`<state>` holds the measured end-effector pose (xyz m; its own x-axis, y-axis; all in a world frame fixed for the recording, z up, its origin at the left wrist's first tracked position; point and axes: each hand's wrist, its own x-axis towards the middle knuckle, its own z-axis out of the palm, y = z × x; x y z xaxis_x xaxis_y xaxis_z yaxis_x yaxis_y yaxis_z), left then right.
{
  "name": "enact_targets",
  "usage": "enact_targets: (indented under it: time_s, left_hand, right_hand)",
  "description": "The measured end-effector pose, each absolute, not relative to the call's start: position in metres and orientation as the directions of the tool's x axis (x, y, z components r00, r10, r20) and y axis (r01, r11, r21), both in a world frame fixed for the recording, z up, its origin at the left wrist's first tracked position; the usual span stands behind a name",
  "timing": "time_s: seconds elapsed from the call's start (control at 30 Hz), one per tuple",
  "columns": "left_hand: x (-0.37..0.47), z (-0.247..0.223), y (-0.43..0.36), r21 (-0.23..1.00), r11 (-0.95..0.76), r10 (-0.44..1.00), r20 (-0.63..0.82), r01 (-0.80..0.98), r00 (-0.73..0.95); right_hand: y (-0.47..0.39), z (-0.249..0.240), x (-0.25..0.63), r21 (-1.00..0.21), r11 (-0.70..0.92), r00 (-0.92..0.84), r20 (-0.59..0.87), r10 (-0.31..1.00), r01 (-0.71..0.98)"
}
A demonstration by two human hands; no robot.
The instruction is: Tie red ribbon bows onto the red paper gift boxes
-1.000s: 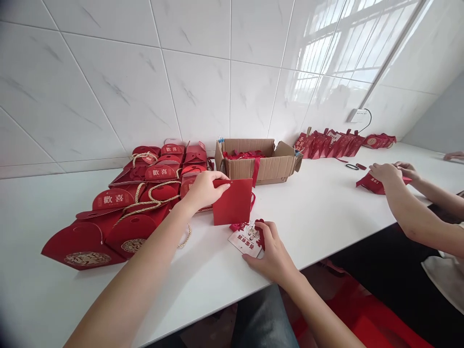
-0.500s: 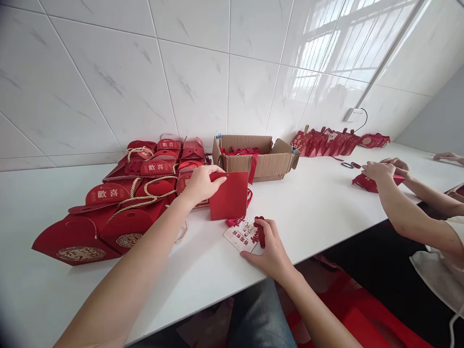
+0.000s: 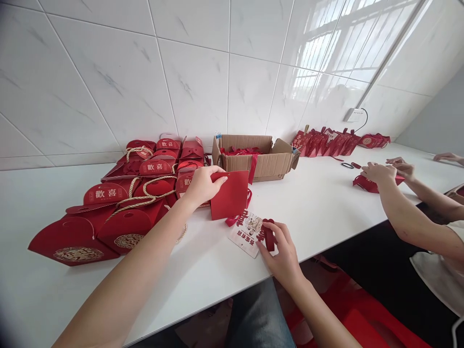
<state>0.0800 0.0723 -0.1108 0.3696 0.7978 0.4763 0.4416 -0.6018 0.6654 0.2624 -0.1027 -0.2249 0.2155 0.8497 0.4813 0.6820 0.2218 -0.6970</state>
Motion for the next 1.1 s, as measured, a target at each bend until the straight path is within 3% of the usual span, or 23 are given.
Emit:
enact_targets:
  time_s: [0.2, 0.3, 0.43, 0.53, 0.73, 0.97, 1.1]
  left_hand:
    - [0.077, -0.110, 0.073, 0.706, -0.585, 0.806, 0.448, 0.400, 0.388]
    - [0.075, -0.109, 0.074, 0.739, -0.564, 0.812, 0.415, 0.369, 0.411]
    - [0.075, -0.110, 0.074, 0.787, -0.522, 0.822, 0.361, 0.329, 0.440]
    - [0.075, -0.111, 0.074, 0.803, -0.517, 0.812, 0.351, 0.296, 0.466]
    - [0.074, -0.112, 0.074, 0.825, -0.499, 0.819, 0.349, 0.265, 0.455]
    - [0.074, -0.109, 0.071, 0.860, -0.432, 0.855, 0.295, 0.273, 0.427]
    - [0.076, -0.110, 0.068, 0.929, -0.333, 0.866, 0.233, 0.161, 0.442]
  right_hand:
    - [-0.096, -0.205, 0.271, -0.879, 0.332, 0.387, 0.454, 0.802, 0.343]
    - [-0.078, -0.175, 0.280, -0.935, 0.295, 0.359, 0.349, 0.866, 0.198]
    - [-0.029, -0.126, 0.293, -0.942, 0.322, 0.295, 0.335, 0.895, 0.093]
    - [0.012, -0.099, 0.297, -0.975, 0.223, 0.185, 0.219, 0.958, 0.000]
    - [0.058, -0.096, 0.299, -0.997, 0.046, 0.097, 0.040, 0.995, -0.063]
    - [0.071, -0.110, 0.295, -0.997, -0.036, 0.003, -0.036, 0.999, -0.072]
    - [0.075, -0.116, 0.284, -0.993, -0.089, -0.083, -0.083, 0.993, -0.075]
